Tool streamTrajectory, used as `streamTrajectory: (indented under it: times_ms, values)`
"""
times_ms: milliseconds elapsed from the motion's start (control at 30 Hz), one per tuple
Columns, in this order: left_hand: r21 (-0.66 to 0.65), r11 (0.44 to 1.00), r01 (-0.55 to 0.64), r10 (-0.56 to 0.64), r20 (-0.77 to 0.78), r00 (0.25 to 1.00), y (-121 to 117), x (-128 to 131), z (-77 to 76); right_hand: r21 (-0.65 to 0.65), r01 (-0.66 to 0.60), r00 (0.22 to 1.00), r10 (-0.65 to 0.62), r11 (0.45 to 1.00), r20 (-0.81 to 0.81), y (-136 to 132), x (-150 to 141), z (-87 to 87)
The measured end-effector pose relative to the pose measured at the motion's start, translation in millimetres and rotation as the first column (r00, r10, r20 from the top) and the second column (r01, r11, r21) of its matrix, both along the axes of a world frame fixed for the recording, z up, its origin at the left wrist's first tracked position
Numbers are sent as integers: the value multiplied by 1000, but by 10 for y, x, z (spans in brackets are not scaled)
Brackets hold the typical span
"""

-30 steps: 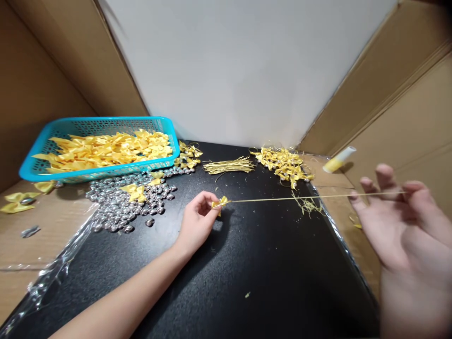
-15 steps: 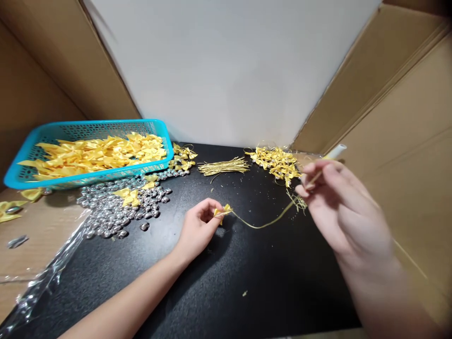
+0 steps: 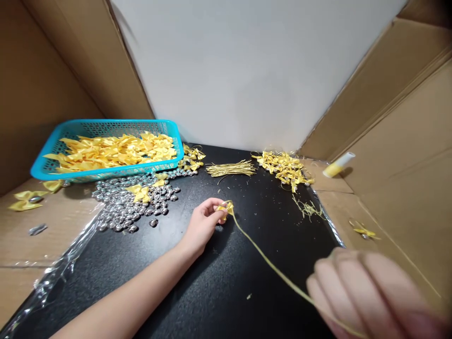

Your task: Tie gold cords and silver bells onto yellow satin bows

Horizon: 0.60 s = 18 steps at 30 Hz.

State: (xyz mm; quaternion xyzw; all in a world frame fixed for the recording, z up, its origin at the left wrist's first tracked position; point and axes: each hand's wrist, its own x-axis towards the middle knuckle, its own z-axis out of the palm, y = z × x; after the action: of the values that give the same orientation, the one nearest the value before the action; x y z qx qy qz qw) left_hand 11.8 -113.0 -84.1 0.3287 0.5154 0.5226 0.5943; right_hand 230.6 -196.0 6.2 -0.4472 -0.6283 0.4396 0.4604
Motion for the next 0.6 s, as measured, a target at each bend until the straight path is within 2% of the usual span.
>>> streamTrajectory:
  times_ms: [67, 133, 233, 333, 400, 467, 600]
  values:
    - [-10, 1000, -13, 13, 34, 999, -1, 1, 9, -59, -57, 996, 53, 997, -71, -23, -85, -67]
    - [-20, 999, -30, 31, 71, 997, 1, -4, 11, -230, -181, 958, 117, 956, -263, -65, -152, -114]
    - [-39, 997, -61, 66, 138, 988, 16, -21, 0, -448, -434, 800, 105, 782, -591, -142, -168, -200]
    - [-66, 994, -92, 105, 222, 969, 45, -42, -12, -531, -534, 720, 25, 658, -694, -199, -106, -367]
    - [-88, 990, -112, 132, 278, 951, 65, -57, -8, -575, -553, 720, -1, 603, -694, -216, -60, -516]
    - [-108, 986, -130, 159, 325, 932, 82, -76, 7, -627, -528, 758, -15, 573, -652, -216, -21, -657]
    - [-127, 978, -166, 203, 381, 902, 115, -136, 63, -726, -381, 875, -30, 573, -482, -195, 68, -808]
